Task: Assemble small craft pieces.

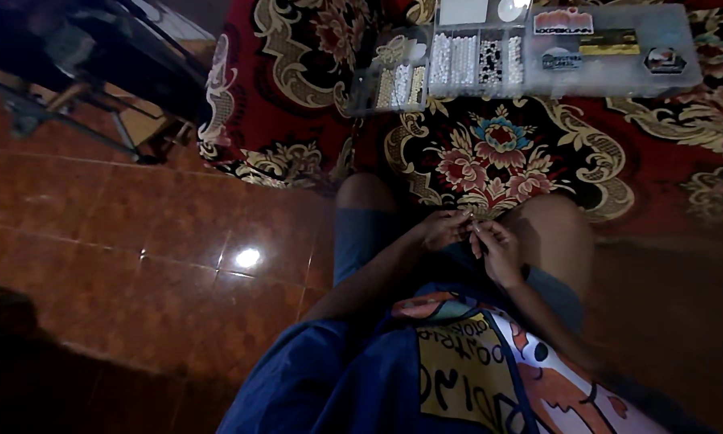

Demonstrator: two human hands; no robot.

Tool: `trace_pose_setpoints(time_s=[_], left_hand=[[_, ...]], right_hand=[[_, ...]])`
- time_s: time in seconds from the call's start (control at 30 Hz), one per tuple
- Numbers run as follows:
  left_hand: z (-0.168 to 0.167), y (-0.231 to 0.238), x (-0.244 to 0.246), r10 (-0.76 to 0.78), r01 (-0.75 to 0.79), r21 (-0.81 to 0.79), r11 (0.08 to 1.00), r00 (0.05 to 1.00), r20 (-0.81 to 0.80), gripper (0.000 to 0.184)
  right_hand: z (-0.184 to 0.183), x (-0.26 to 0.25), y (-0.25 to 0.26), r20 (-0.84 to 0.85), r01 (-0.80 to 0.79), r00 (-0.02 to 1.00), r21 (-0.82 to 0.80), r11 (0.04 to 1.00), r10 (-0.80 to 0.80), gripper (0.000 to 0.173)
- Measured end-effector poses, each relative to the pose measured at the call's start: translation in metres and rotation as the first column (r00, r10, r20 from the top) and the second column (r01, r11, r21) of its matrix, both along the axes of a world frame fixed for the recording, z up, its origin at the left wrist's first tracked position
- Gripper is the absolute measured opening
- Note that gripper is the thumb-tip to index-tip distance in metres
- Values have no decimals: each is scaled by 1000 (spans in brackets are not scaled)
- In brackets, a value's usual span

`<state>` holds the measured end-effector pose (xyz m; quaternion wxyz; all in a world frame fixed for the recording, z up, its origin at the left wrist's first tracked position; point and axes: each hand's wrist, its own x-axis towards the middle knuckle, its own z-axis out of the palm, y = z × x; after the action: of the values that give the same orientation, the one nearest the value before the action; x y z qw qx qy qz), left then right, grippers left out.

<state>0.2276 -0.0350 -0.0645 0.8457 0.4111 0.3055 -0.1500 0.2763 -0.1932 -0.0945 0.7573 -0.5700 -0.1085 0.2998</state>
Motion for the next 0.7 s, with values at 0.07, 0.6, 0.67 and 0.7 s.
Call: trace_pose_setpoints(time_s=[0.07,0.6,0.67,0.7], left_hand=[[0,0,0,4,-4,-10,1000,1000,2,23],[-5,1,0,21,-20,-37,999,999,28,17],[-4,1,0,21,-20,-39,999,999,34,17],[-4,1,0,21,-20,-42,999,999,39,17]], right_hand=[[0,0,0,-1,4,1000,-1,1000,-4,17],[1,0,1,-30,18,999,0,1000,-18,18],[0,0,1,-30,18,999,4,1000,-18,18],[0,0,1,-32,19,999,4,1000,-19,18]])
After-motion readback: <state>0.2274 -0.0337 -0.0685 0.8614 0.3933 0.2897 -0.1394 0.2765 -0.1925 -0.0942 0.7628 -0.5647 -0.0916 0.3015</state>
